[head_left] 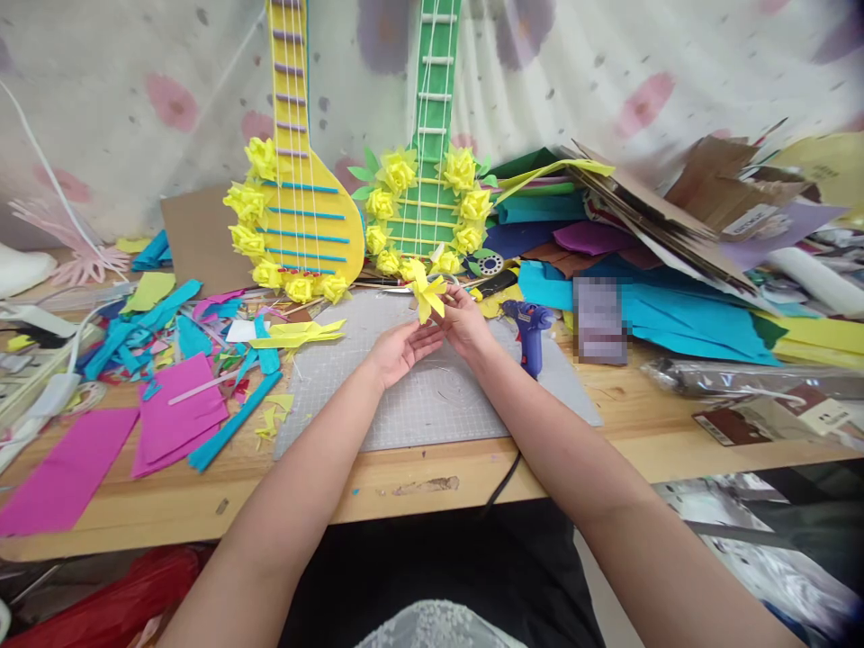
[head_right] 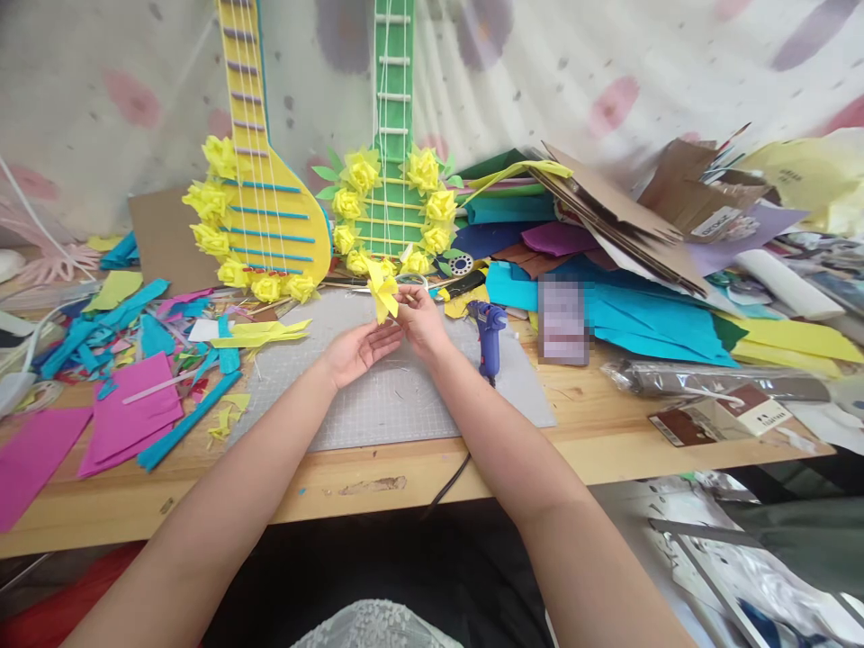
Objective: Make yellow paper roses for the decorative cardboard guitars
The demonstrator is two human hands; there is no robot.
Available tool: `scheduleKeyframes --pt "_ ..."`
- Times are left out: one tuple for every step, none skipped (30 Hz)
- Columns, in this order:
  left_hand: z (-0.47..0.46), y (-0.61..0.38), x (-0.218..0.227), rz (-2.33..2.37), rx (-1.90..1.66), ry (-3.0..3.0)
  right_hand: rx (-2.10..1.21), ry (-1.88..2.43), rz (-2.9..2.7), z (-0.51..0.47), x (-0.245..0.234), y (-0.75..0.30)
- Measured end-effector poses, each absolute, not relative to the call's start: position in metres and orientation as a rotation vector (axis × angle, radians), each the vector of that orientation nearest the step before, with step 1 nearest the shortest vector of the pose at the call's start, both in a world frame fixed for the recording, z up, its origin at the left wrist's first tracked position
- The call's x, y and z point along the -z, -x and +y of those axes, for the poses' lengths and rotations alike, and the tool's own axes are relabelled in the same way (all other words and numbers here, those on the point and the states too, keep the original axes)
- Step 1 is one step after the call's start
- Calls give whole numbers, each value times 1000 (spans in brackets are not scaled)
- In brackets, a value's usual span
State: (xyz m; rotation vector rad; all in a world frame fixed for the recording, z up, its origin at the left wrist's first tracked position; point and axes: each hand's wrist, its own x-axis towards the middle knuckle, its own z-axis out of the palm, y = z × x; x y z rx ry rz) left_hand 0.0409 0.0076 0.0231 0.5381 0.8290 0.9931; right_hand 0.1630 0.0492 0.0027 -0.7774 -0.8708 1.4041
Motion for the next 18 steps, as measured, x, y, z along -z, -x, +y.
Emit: scheduleKeyframes --pt "8 -40 -24 794 -979 -492 -1419 774 -858 49 -3 -163" --pt "9 -38 -24 783 -983 -446 -1421 774 -849 49 -2 -164" --pt "10 -36 -24 788 -993 -400 -1418 775 -846 49 -2 -164" --pt "12 -33 -24 790 -993 -361 -1411 775 -848 50 -2 -165" --pt "13 -30 -25 789 -985 -331 -1403 775 -852 50 -2 -166" --pt "14 -28 -25 784 -969 -310 -1396 775 -854 51 -2 -166" --pt "15 -26 -26 778 -945 -296 -1390 776 -856 51 -2 -166" --pt "15 -24 -27 771 -920 -285 -1384 776 -857 51 -2 -166" --pt "14 -23 -28 767 -893 -276 -1377 776 -858 52 -1 -166" --pt "14 -22 -29 763 -864 -267 -1371 777 -862 52 -1 -166" --pt "13 -21 -31 760 -837 -257 -1367 777 -869 52 -1 -166" --pt "12 -21 -32 759 -814 -250 -1366 775 -881 52 0 -165" --pt "12 -21 -33 758 -796 -244 -1367 773 -895 52 0 -165" --pt "11 -21 -34 761 -786 -239 -1369 769 -911 51 -1 -165" --pt "11 -21 -34 765 -785 -235 -1368 768 -927 50 -1 -164" --pt "11 -21 -34 771 -790 -230 -1367 768 -945 50 -1 -164" --pt "11 -21 -34 776 -798 -223 -1365 769 -961 49 -1 -163" --pt "11 -21 -34 779 -807 -215 -1364 769 -975 49 -2 -162"
